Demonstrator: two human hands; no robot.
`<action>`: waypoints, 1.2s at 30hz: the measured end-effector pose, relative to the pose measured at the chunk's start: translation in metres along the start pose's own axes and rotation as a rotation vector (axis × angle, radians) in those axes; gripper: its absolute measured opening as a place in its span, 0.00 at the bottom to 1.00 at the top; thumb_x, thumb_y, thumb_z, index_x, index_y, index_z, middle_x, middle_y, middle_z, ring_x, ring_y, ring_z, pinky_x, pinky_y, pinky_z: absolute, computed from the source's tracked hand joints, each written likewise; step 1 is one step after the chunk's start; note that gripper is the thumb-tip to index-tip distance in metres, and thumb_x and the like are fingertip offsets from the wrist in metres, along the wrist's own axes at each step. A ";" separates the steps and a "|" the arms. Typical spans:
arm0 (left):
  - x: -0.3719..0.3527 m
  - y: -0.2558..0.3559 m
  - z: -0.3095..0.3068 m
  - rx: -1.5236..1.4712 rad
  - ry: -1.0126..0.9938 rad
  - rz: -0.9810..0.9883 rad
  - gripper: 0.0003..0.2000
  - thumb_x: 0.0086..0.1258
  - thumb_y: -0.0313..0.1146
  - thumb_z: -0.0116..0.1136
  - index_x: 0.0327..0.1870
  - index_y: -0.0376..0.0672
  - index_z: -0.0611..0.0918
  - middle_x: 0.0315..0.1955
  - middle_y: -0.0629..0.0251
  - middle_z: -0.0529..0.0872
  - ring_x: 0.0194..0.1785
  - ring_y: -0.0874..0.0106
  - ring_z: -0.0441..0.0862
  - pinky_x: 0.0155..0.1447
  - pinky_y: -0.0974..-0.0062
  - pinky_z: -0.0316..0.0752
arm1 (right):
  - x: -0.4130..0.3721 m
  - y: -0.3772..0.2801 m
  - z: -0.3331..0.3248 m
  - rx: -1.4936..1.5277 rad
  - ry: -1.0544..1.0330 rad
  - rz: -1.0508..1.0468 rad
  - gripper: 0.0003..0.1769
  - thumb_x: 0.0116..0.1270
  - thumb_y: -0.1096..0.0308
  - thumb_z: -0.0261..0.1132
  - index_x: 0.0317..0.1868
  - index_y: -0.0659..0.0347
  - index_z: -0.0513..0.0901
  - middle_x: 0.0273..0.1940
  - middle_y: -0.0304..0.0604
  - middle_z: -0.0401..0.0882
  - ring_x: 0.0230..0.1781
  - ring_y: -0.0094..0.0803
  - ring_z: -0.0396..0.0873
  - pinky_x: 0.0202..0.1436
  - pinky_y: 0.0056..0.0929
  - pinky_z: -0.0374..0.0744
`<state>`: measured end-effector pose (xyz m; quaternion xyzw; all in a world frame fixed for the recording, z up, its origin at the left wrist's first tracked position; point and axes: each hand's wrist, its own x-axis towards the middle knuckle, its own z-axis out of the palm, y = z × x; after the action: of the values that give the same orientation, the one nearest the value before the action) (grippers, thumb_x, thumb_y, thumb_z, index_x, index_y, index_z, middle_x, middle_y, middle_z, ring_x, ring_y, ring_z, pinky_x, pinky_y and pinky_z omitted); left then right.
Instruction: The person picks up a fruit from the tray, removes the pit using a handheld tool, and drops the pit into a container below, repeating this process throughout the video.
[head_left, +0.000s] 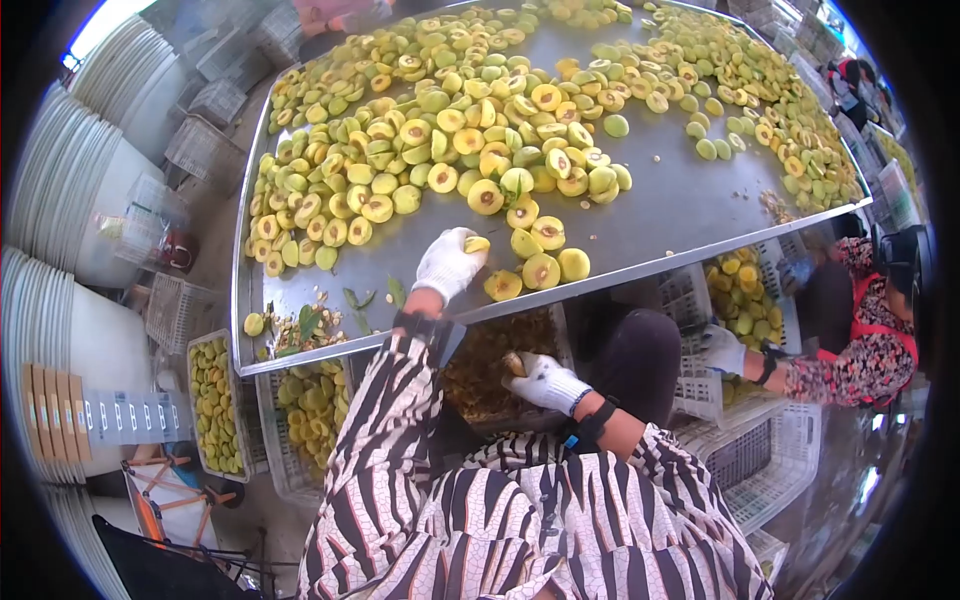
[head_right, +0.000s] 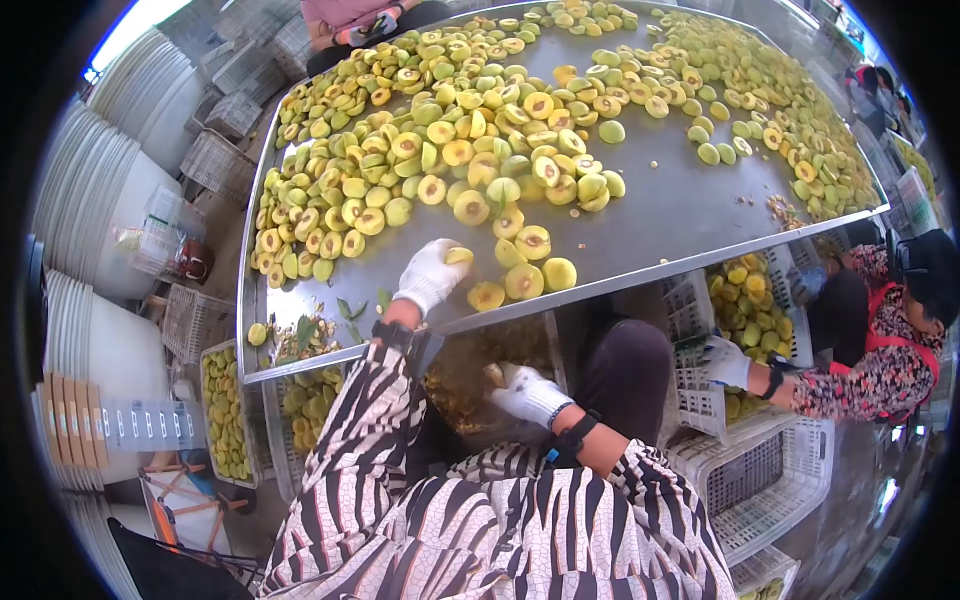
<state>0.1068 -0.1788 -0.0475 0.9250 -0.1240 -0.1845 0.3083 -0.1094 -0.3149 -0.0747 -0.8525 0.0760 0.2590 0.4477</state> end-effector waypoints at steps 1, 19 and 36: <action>-0.019 -0.003 -0.003 -0.318 0.002 -0.070 0.25 0.67 0.42 0.66 0.63 0.42 0.78 0.51 0.57 0.86 0.53 0.58 0.85 0.56 0.63 0.81 | 0.000 0.000 0.003 0.011 0.092 -0.035 0.27 0.68 0.46 0.64 0.54 0.61 0.80 0.45 0.58 0.86 0.47 0.54 0.85 0.51 0.44 0.81; -0.172 -0.007 0.032 -1.749 0.046 -0.053 0.15 0.79 0.37 0.56 0.54 0.34 0.82 0.44 0.57 0.85 0.42 0.62 0.85 0.47 0.63 0.84 | -0.038 -0.066 0.013 -0.049 0.166 -0.092 0.23 0.68 0.50 0.62 0.53 0.59 0.81 0.46 0.60 0.85 0.49 0.60 0.84 0.52 0.49 0.81; -0.194 0.000 0.038 -1.484 -0.006 -0.013 0.24 0.81 0.50 0.51 0.32 0.35 0.84 0.30 0.55 0.86 0.28 0.66 0.83 0.34 0.69 0.81 | -0.050 -0.046 0.030 0.184 -0.146 -0.178 0.19 0.70 0.54 0.63 0.47 0.63 0.83 0.34 0.47 0.86 0.30 0.36 0.85 0.36 0.31 0.81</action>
<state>-0.0841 -0.1324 -0.0241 0.4738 0.0379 -0.2239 0.8509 -0.1470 -0.2684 -0.0299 -0.7901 -0.0091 0.2716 0.5494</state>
